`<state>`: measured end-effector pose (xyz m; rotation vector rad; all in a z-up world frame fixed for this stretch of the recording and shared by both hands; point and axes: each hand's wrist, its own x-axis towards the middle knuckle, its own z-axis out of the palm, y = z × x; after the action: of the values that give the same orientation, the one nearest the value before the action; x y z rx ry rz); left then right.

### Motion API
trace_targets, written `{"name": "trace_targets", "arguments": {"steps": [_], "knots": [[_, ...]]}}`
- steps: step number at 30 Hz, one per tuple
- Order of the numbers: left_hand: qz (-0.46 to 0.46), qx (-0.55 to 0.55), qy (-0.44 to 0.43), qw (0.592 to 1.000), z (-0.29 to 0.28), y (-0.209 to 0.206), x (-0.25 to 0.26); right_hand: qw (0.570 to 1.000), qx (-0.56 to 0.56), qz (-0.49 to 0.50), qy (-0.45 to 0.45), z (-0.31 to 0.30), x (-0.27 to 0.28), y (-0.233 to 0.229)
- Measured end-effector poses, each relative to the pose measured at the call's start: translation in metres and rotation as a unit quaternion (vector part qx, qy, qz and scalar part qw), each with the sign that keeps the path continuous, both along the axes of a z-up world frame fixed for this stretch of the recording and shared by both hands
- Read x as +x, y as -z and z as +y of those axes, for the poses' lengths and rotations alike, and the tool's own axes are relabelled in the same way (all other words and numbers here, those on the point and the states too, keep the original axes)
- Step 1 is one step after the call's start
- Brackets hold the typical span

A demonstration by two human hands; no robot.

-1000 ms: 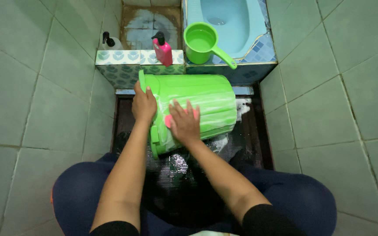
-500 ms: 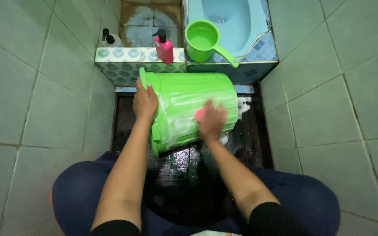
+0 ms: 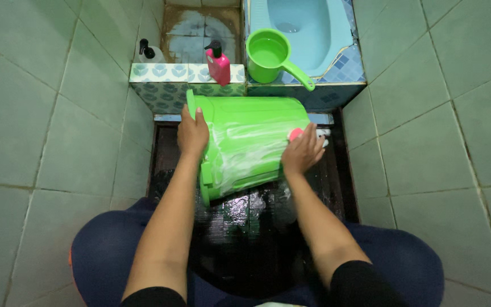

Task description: The person sits on the bathroom floor and scrubs the exterior of a green bucket with a pink sponge. They briefly dip the sponge into a green jug of water and continue scrubbing the bucket's surface.

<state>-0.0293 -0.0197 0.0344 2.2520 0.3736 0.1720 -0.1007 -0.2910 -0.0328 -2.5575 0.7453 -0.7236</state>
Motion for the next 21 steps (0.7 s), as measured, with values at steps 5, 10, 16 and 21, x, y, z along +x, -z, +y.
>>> {"name": "trace_targets", "arguments": {"steps": [5,10,16,21], "knots": [[0.012,-0.008,-0.014,1.000,-0.002,-0.004,0.002,0.988,-0.018,0.040,-0.147,0.033,0.014,-0.021],[-0.013,-0.004,-0.015,1.000,0.000,-0.001,0.002,0.915,-0.020,0.073,-0.396,0.114,0.024,-0.039],[0.021,-0.020,-0.010,1.000,0.002,-0.005,0.000,0.955,-0.028,0.148,-0.255,0.071,0.037,-0.044],[-0.017,-0.010,0.007,1.000,0.002,0.003,0.005,0.988,-0.005,0.118,-0.099,-0.026,0.046,-0.038]]}}
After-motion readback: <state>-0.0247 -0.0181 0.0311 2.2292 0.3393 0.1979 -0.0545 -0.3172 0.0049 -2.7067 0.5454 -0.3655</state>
